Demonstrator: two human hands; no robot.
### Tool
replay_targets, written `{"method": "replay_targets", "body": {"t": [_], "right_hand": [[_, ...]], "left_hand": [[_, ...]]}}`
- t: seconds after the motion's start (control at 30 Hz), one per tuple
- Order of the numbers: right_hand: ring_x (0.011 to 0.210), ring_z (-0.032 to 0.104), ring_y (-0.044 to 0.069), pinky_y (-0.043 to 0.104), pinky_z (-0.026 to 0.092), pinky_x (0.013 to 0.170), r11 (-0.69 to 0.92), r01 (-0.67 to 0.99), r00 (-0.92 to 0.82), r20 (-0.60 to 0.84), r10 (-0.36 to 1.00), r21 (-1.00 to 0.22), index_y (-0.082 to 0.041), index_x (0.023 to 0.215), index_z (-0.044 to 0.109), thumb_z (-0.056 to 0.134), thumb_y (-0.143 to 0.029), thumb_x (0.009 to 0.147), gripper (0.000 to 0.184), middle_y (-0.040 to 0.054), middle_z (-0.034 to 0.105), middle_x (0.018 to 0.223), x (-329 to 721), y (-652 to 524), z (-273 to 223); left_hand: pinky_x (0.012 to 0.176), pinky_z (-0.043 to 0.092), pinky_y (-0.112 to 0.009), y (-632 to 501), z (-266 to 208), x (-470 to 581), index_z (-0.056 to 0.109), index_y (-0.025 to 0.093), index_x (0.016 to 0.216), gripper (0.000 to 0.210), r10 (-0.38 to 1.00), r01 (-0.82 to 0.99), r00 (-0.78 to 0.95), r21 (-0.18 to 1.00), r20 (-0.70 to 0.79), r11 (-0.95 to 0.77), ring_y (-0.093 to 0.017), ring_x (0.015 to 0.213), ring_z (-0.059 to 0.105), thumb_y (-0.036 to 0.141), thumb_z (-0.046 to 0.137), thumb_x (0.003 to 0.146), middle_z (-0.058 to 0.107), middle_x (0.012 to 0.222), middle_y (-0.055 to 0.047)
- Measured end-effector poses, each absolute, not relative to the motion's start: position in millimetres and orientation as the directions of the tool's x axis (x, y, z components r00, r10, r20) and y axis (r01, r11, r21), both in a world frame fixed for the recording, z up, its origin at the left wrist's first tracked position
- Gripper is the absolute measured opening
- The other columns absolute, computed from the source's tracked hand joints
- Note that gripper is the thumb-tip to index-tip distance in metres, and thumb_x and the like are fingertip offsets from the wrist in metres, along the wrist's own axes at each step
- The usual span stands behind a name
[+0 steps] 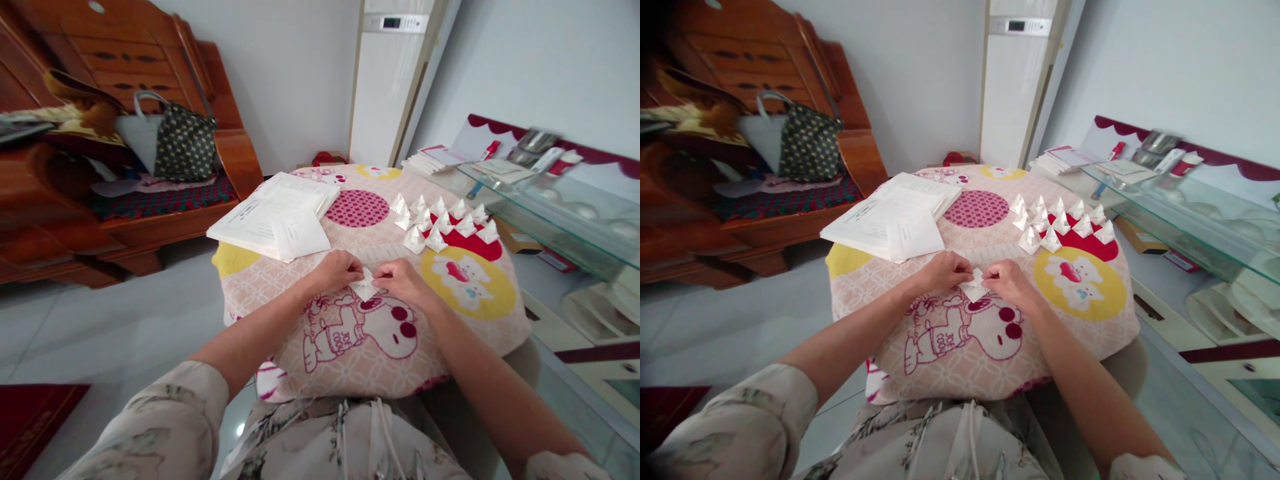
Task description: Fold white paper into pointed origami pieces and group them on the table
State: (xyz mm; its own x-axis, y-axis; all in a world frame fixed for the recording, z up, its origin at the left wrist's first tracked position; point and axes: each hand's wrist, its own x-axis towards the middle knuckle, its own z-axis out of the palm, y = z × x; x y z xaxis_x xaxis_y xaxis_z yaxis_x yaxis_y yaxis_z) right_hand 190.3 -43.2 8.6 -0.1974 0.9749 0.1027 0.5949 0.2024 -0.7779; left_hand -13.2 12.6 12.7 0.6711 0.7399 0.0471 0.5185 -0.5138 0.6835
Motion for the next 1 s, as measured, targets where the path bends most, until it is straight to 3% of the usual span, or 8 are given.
{"method": "replay_targets", "body": {"t": [0.2, 0.27, 0.4, 0.53, 0.67, 1.0], "right_hand": [[0.057, 0.05, 0.013, 0.026, 0.034, 0.055, 0.275, 0.601, -0.25, 0.15, 0.957, -0.75, -0.019, 0.057, 0.068, 0.068, -0.019, 0.072, 0.015, -0.0021, 0.059, 0.058, 190, -47, 7], [0.056, 0.048, 0.012, 0.026, 0.034, 0.055, 0.252, 0.593, -0.219, 0.147, 0.964, -0.765, -0.019, 0.057, 0.067, 0.068, -0.019, 0.072, 0.015, -0.0025, 0.058, 0.056, 189, -49, 5], [0.057, 0.049, 0.013, 0.027, 0.034, 0.056, 0.247, 0.586, -0.225, 0.138, 0.965, -0.772, -0.02, 0.059, 0.067, 0.068, -0.019, 0.075, 0.016, -0.0018, 0.057, 0.058, 188, -50, 4], [0.062, 0.052, 0.014, 0.028, 0.037, 0.06, 0.29, 0.635, -0.274, 0.142, 0.951, -0.717, -0.02, 0.061, 0.066, 0.066, -0.018, 0.078, 0.017, -0.0002, 0.059, 0.064, 190, -51, 8], [0.064, 0.053, 0.014, 0.028, 0.037, 0.062, 0.28, 0.69, -0.313, 0.074, 0.947, -0.668, -0.017, 0.065, 0.067, 0.065, -0.018, 0.081, 0.016, 0.0003, 0.061, 0.067, 195, -49, 10], [0.055, 0.052, 0.013, 0.026, 0.032, 0.054, 0.113, 0.766, -0.269, -0.155, 0.951, -0.633, -0.016, 0.067, 0.067, 0.062, -0.022, 0.082, 0.017, -0.0005, 0.061, 0.056, 199, -40, 17]], "left_hand": [[0.062, 0.035, -0.024, 8, 4, -15, 0.074, 0.018, 0.085, 0.009, 0.681, 0.456, 0.728, 0.687, 0.078, -0.566, -0.012, 0.065, 0.053, 0.022, 0.068, 0.08, 0.065, 0.072, 0.001], [0.063, 0.036, -0.024, 3, 2, -14, 0.073, 0.018, 0.079, 0.006, 0.671, 0.465, 0.733, 0.641, 0.108, -0.611, -0.013, 0.068, 0.054, 0.02, 0.067, 0.08, 0.064, 0.076, -0.001], [0.065, 0.037, -0.025, -4, 4, -10, 0.063, 0.016, 0.065, 0.02, 0.684, 0.516, 0.722, 0.576, 0.107, -0.634, -0.013, 0.067, 0.053, 0.017, 0.062, 0.084, 0.06, 0.074, -0.002], [0.067, 0.038, -0.027, -7, 9, -6, 0.064, 0.016, 0.07, 0.016, 0.731, 0.611, 0.68, 0.514, 0.047, -0.602, -0.015, 0.071, 0.056, 0.019, 0.062, 0.086, 0.063, 0.075, -0.002], [0.068, 0.038, -0.028, -6, 12, -7, 0.068, 0.017, 0.077, 0.016, 0.768, 0.695, 0.64, 0.441, -0.02, -0.568, -0.016, 0.073, 0.058, 0.026, 0.061, 0.088, 0.066, 0.078, -0.002], [0.068, 0.04, -0.026, -4, 15, -27, 0.072, 0.017, 0.087, 0.009, 0.808, 0.715, 0.584, 0.518, -0.073, -0.47, -0.015, 0.074, 0.061, 0.024, 0.065, 0.086, 0.071, 0.083, -0.001]]}}
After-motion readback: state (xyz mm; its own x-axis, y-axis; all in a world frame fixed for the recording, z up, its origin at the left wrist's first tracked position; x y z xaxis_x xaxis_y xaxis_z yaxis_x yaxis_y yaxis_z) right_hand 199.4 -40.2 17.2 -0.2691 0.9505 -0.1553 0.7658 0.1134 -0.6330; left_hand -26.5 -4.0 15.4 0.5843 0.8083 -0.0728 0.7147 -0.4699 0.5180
